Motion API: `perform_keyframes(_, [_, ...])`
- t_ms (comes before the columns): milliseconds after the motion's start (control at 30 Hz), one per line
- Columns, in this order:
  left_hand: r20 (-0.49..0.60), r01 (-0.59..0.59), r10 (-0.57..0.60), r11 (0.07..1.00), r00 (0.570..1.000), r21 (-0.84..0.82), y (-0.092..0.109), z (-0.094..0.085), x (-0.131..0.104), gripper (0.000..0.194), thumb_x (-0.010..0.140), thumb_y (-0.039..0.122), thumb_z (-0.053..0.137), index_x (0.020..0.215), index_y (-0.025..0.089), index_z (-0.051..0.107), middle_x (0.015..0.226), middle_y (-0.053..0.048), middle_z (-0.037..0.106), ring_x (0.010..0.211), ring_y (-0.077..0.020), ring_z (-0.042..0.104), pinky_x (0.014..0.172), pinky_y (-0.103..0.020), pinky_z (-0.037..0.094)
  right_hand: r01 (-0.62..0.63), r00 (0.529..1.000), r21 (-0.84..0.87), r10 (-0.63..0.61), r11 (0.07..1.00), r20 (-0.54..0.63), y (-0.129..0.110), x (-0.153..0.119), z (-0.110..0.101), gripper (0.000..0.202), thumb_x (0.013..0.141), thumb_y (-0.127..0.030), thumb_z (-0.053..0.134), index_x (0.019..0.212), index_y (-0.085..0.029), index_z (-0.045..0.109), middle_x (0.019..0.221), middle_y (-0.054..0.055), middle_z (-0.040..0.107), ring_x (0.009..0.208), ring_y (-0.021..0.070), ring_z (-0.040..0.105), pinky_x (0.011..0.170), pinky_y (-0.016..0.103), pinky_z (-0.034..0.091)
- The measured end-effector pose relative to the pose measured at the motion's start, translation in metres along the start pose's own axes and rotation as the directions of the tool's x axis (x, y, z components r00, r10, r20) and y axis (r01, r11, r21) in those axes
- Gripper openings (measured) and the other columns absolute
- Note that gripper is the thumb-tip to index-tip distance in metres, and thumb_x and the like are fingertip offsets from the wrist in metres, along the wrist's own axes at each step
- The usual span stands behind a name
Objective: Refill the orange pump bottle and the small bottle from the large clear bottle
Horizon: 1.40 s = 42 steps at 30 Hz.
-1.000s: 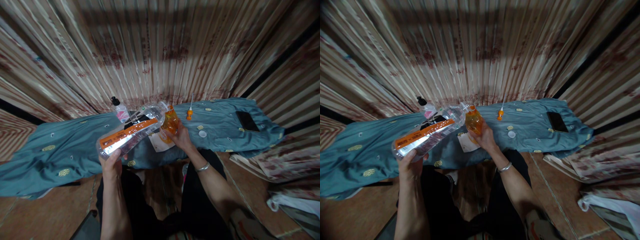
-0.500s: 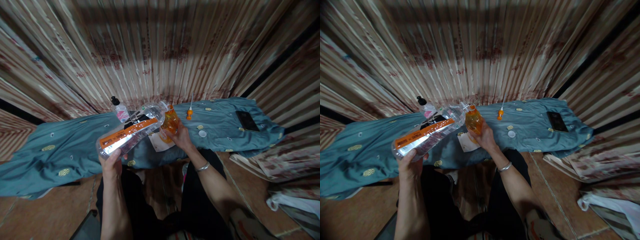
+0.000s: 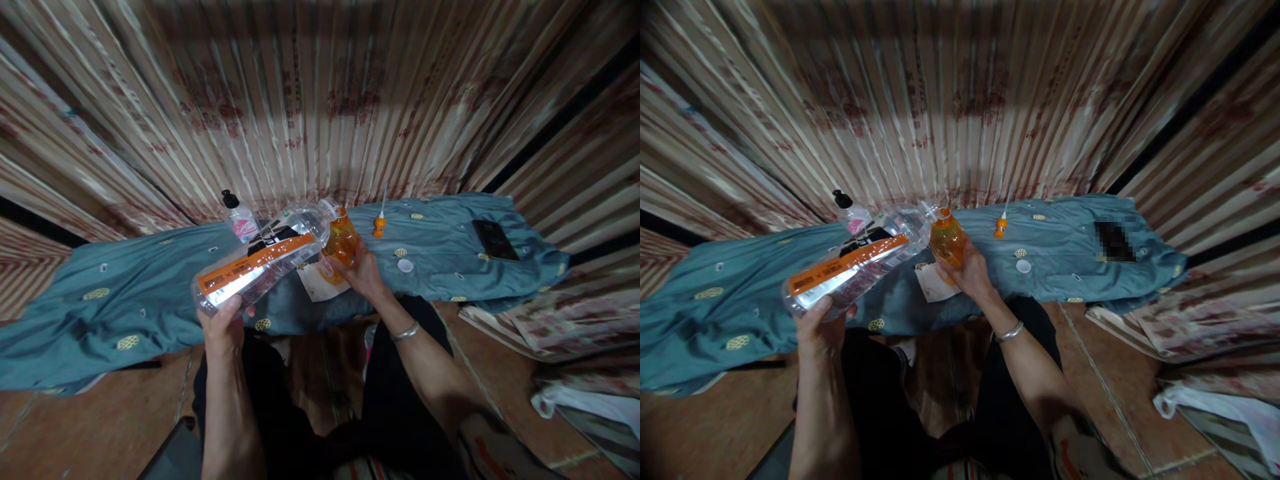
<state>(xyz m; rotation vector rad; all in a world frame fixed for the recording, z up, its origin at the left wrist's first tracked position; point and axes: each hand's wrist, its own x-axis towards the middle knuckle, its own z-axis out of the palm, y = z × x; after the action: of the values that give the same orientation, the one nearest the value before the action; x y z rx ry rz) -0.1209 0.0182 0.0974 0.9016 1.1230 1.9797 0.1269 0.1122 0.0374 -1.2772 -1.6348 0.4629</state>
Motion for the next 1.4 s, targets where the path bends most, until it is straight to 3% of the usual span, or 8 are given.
perform_keyframes(500, [0.034,-0.037,0.039,0.998,0.999,-0.046,-0.0027,-0.0020,0.0002,0.048,0.055,0.033,0.089,0.098,0.016,0.075,0.088,-0.006,0.076,0.056,-0.0159,0.062,0.031,-0.021,0.039,0.003,1.000,0.031,-0.003,1.000,0.020,-0.0010,0.0008,-0.0013,0.070,0.080,-0.042,0.084,0.140,-0.017,0.058,0.120,0.015,0.081,0.108,0.0353,0.080,0.094,0.047,0.065])
perform_keyframes(1000, [0.032,-0.040,0.042,0.997,0.999,-0.061,-0.0038,-0.0023,0.0003,0.042,0.056,0.032,0.088,0.092,0.015,0.074,0.080,-0.005,0.074,0.049,-0.0136,0.058,0.031,-0.020,0.039,-0.028,0.999,0.022,0.027,0.999,0.033,-0.0036,0.0007,-0.0019,0.065,0.081,-0.041,0.084,0.137,-0.019,0.060,0.116,0.014,0.081,0.105,0.0353,0.080,0.091,0.047,0.065])
perform_keyframes(1233, [0.021,-0.025,0.026,0.996,0.999,-0.082,-0.0035,-0.0033,-0.0008,0.054,0.056,0.030,0.089,0.105,0.015,0.076,0.096,-0.008,0.077,0.055,-0.0152,0.062,0.032,-0.020,0.041,-0.038,0.999,0.009,0.038,0.999,0.029,-0.0030,0.0006,-0.0015,0.062,0.081,-0.042,0.083,0.135,-0.019,0.061,0.116,0.014,0.081,0.104,0.0355,0.080,0.090,0.047,0.065])
perform_keyframes(1400, [0.042,-0.039,0.042,0.997,0.998,-0.070,-0.0031,-0.0031,-0.0002,0.049,0.056,0.032,0.090,0.099,0.014,0.076,0.086,-0.007,0.075,0.052,-0.0147,0.061,0.031,-0.020,0.040,-0.014,1.000,0.020,0.014,1.000,0.015,-0.0022,0.0003,-0.0009,0.063,0.083,-0.047,0.082,0.136,-0.020,0.061,0.114,0.013,0.082,0.103,0.0343,0.080,0.089,0.045,0.065])
